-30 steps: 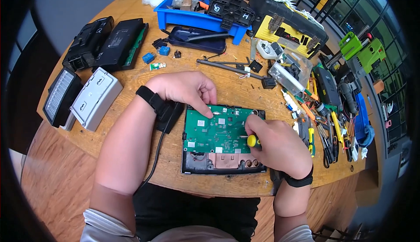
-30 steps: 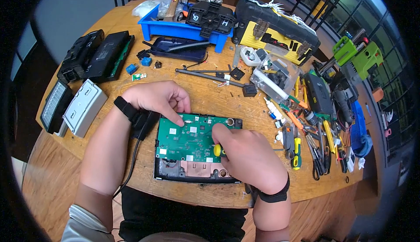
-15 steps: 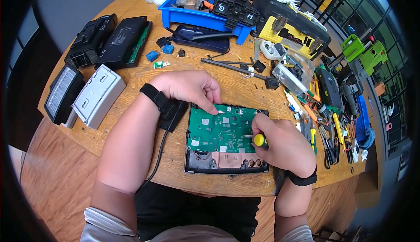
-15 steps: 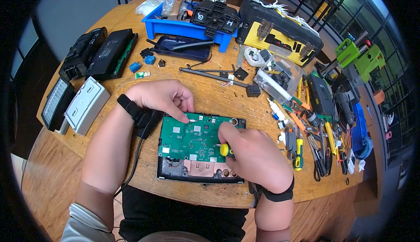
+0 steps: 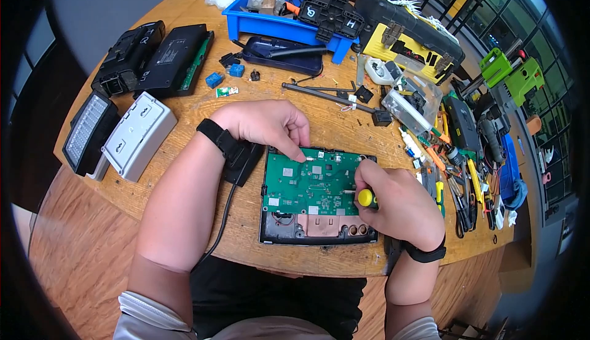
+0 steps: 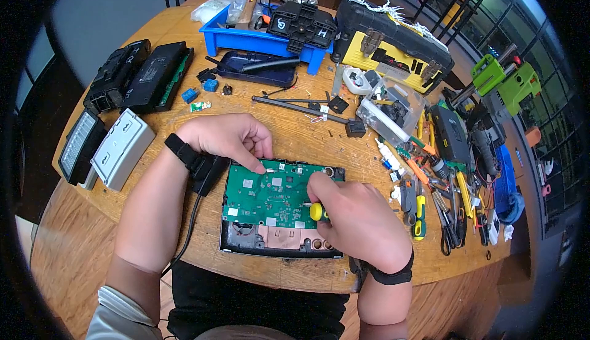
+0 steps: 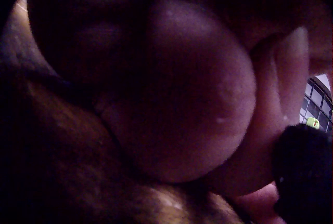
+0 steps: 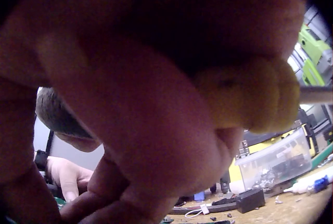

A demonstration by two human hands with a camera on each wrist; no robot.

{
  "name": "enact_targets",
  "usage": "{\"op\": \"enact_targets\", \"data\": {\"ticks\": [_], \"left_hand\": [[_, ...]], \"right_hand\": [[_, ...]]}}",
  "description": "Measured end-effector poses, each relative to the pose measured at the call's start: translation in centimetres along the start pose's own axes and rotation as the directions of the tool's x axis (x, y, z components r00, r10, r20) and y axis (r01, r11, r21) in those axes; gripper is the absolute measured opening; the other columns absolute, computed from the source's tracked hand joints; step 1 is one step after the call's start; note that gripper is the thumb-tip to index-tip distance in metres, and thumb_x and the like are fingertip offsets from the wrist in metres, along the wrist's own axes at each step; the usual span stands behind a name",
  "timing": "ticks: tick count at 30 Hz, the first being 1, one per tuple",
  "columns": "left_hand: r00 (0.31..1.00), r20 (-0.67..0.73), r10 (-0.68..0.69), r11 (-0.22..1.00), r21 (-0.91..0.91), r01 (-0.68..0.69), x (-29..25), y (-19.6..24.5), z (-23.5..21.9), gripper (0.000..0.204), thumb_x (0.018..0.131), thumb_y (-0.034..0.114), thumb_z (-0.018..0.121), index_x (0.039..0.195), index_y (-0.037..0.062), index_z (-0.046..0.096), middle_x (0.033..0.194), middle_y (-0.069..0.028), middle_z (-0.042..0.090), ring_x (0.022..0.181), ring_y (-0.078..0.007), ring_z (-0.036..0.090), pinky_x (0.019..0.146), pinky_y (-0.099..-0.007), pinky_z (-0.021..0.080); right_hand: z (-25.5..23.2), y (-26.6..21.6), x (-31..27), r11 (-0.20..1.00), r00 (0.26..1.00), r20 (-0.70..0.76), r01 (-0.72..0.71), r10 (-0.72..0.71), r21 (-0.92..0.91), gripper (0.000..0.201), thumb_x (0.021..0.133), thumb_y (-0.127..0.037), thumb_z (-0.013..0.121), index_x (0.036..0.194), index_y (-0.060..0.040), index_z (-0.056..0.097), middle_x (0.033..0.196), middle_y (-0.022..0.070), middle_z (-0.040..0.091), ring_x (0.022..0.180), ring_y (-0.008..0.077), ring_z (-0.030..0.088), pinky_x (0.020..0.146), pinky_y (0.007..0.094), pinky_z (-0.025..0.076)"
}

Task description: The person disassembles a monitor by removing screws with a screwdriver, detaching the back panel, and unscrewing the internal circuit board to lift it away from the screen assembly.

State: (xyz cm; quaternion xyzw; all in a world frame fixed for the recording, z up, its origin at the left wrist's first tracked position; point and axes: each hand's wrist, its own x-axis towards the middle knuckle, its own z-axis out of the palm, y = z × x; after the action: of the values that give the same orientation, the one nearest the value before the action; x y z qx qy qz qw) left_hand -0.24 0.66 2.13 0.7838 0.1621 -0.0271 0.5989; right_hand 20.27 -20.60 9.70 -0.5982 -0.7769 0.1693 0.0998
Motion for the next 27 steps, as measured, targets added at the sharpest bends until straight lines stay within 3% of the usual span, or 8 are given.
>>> {"op": "enact_targets", "data": {"ticks": [27], "left_hand": [[1.0, -0.009, -0.003, 1.0, 0.01, 0.003, 0.06, -0.11, 0.05, 0.031, 0.082, 0.015, 0.086, 0.104, 0.0014, 0.071, 0.087, 0.0013, 0.069, 0.079, -0.0057, 0.062, 0.069, -0.022, 0.049]], "right_hand": [[0.02, 0.17, -0.22, 1.0, 1.0, 0.009, -0.013, 0.013, 0.018, 0.034, 0.07, 0.003, 0.07, 0.098, -0.0064, 0.053, 0.087, 0.0153, 0.069, 0.087, 0.0409, 0.067, 0.071, 0.0501, 0.053]]}}
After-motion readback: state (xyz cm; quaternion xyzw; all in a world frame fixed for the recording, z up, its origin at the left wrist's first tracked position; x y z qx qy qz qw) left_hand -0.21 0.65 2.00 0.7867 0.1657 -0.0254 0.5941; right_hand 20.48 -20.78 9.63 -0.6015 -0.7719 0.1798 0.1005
